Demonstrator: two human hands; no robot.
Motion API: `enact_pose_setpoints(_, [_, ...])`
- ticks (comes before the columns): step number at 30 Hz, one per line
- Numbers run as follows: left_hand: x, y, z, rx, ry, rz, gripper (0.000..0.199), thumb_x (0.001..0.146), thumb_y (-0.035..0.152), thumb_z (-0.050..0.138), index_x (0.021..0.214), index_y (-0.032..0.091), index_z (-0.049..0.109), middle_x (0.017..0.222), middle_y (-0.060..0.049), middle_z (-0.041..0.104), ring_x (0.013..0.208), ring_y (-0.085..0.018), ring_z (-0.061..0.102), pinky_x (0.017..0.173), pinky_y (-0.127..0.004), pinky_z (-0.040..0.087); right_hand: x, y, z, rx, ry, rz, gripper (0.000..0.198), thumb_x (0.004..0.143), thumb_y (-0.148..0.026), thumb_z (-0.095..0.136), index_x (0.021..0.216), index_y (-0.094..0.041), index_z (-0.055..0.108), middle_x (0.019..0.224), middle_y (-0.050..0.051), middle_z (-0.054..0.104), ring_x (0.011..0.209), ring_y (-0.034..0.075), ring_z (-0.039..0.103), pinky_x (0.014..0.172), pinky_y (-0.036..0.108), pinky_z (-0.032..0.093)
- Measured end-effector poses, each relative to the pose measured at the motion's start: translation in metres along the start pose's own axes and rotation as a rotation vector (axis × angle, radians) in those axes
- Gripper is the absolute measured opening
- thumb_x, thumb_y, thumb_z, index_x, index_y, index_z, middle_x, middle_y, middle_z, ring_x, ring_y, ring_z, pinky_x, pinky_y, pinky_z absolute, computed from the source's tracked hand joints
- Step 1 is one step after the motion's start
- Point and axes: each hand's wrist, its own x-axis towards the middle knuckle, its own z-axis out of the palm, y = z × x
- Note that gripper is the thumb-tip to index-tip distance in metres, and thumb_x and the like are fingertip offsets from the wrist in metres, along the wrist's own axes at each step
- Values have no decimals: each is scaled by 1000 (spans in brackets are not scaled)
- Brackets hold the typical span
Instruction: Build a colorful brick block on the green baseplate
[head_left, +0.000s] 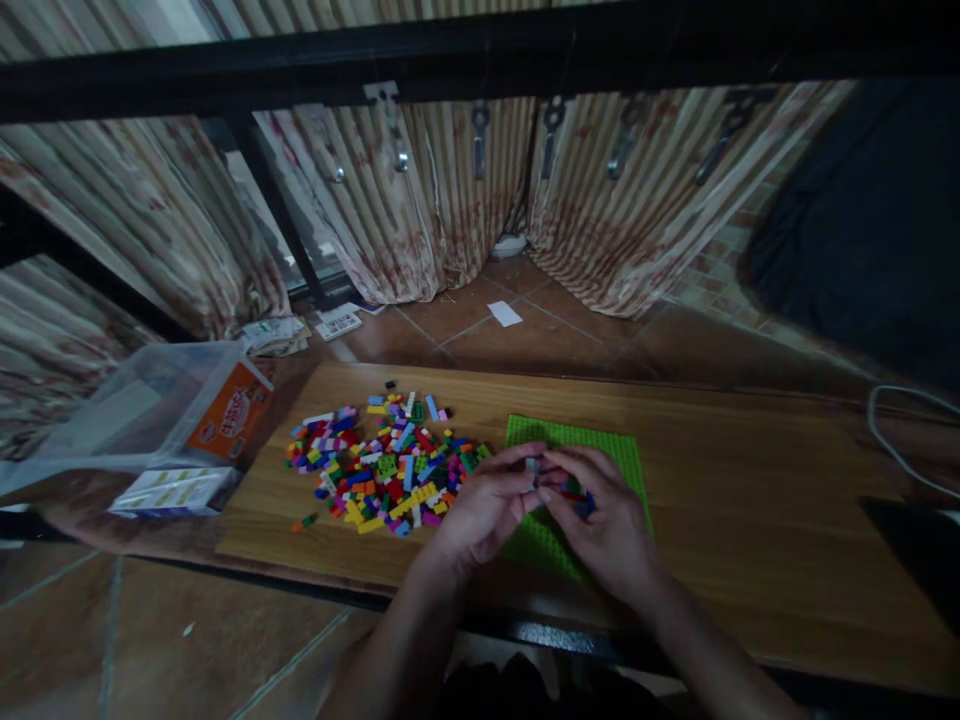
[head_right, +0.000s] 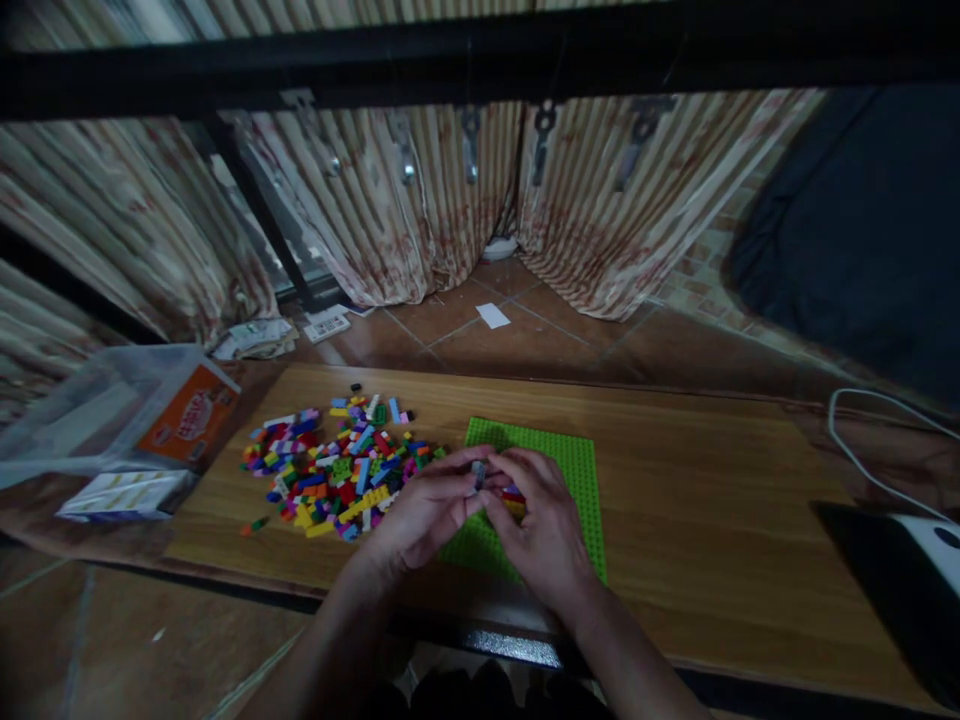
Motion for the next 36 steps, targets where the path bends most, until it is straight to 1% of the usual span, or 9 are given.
enact_pose_setpoints(4, [1, -5, -3, 161, 9, 72, 42, 73, 19, 71, 113, 13, 61, 92, -8, 71, 87, -19, 69, 79, -28, 51, 1, 2, 5, -5, -49, -25, 38, 86, -34, 62, 123, -25, 58, 121, 9, 59, 113, 26, 56, 95, 44, 50])
enact_pose_setpoints(8, [0, -12, -4, 614, 22, 268, 21, 77, 22, 64, 97, 15, 66, 90, -6, 69, 85, -18, 65, 75, -27, 49, -1, 4, 12, -20, -118, -60, 39, 86, -28, 59, 125, -27, 57, 121, 8, 60, 114, 26, 56, 96, 47, 49])
enact_pose_setpoints(10, [-4, -13, -3, 883, 94, 373, 19, 80, 26, 62, 96, 17, 66, 90, -5, 69, 83, -18, 63, 74, -28, 49, -2, 5, 15, -26, -116, -63, 38, 86, -27, 56, 125, -27, 57, 120, 8, 61, 113, 26, 57, 95, 47, 49])
enact_pose_setpoints(13, [-9, -8, -2, 1139, 263, 457, 32, 84, 38, 59, 110, 19, 65, 90, -6, 70, 78, -19, 63, 71, -29, 48, -1, 4, 20, -44, -85, -29, 41, 87, -30, 55, 127, -26, 54, 120, 9, 62, 111, 26, 58, 92, 46, 50])
enact_pose_setpoints(17, [-13, 14, -13, 1176, 464, 522, 44, 87, 48, 55, 116, 17, 64, 84, -5, 70, 71, -17, 63, 71, -28, 49, 2, -1, 28, -77, -72, 15, 36, 88, -35, 58, 122, -23, 58, 115, 9, 64, 105, 25, 60, 91, 43, 50])
enact_pose_setpoints(23, [-22, 59, -48, 1151, 736, 512, 33, 84, 27, 58, 113, 14, 66, 84, -4, 70, 71, -16, 62, 70, -27, 49, 14, -3, 42, -113, -93, -43, 23, 93, -26, 47, 105, -20, 66, 99, 9, 68, 97, 24, 62, 88, 41, 49])
enact_pose_setpoints(28, [-35, 74, -61, 1370, 797, 442, 33, 82, 22, 57, 113, 15, 68, 96, -8, 72, 80, -19, 65, 77, -30, 50, 27, 3, 52, -182, -131, -46, 26, 93, -23, 47, 106, -16, 68, 102, 11, 68, 100, 26, 61, 90, 42, 48])
enact_pose_setpoints(32, [-40, 75, -63, 1450, 764, 410, 34, 82, 21, 56, 115, 18, 67, 90, -6, 73, 80, -20, 66, 76, -30, 50, 31, 2, 59, -205, -181, -63, 28, 92, -22, 49, 113, -18, 66, 107, 10, 67, 103, 26, 59, 92, 41, 46])
enact_pose_setpoints(36, [-40, 74, -63, 1524, 741, 389, 35, 83, 19, 54, 115, 18, 68, 96, -6, 74, 87, -20, 67, 81, -30, 51, 33, -1, 68, -200, -230, -96, 30, 91, -19, 49, 115, -20, 66, 109, 8, 66, 103, 25, 58, 92, 41, 46])
